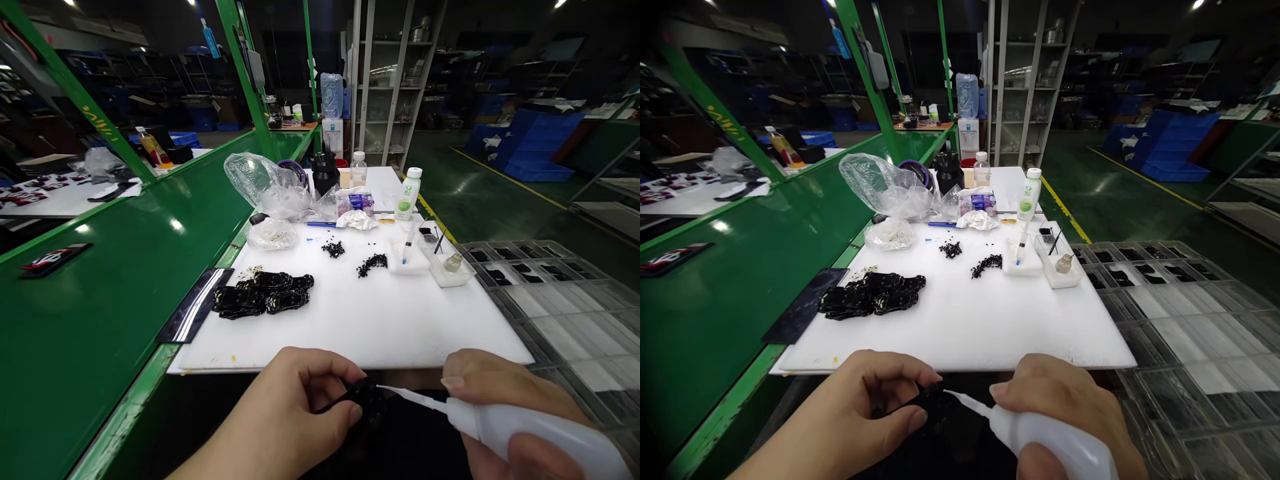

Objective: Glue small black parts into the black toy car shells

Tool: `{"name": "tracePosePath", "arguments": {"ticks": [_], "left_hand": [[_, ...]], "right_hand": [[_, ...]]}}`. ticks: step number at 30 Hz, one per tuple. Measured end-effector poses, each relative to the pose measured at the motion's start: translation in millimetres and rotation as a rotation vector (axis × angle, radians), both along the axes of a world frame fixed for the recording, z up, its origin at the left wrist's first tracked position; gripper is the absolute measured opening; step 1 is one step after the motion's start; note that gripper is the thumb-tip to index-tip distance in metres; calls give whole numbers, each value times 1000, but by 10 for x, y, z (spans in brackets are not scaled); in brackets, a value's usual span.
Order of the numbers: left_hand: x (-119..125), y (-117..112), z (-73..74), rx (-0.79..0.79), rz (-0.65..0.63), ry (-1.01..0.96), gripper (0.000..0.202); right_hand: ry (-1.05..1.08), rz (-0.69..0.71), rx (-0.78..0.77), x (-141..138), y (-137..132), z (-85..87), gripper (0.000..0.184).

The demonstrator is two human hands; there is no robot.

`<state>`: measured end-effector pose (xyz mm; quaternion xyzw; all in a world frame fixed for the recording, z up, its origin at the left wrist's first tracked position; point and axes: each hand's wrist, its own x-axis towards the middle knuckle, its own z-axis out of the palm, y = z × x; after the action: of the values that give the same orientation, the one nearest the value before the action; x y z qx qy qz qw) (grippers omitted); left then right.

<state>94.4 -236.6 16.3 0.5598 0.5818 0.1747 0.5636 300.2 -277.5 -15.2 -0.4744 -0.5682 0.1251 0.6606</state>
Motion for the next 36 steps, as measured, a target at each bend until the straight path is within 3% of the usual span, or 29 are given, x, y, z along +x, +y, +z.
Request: {"name": "tracePosePath", "arguments": {"ticks": [5, 14, 21, 32, 36], "left_hand": [[19, -44, 15, 63, -24, 82, 25], [54, -27, 79, 47, -49, 61, 25], [15, -36, 7, 46, -46, 63, 26], [20, -43, 32, 56, -59, 95, 25], [8, -56, 23, 63, -51, 86, 26]], "right_hand": [[43, -6, 19, -130, 47, 167, 29], [-145, 125, 131, 38, 123, 72, 19], [-13, 43, 27, -78, 73, 81, 20], [-35, 86, 38, -37, 79, 72, 19], [-28, 35, 31, -43, 78, 71, 20]]}}
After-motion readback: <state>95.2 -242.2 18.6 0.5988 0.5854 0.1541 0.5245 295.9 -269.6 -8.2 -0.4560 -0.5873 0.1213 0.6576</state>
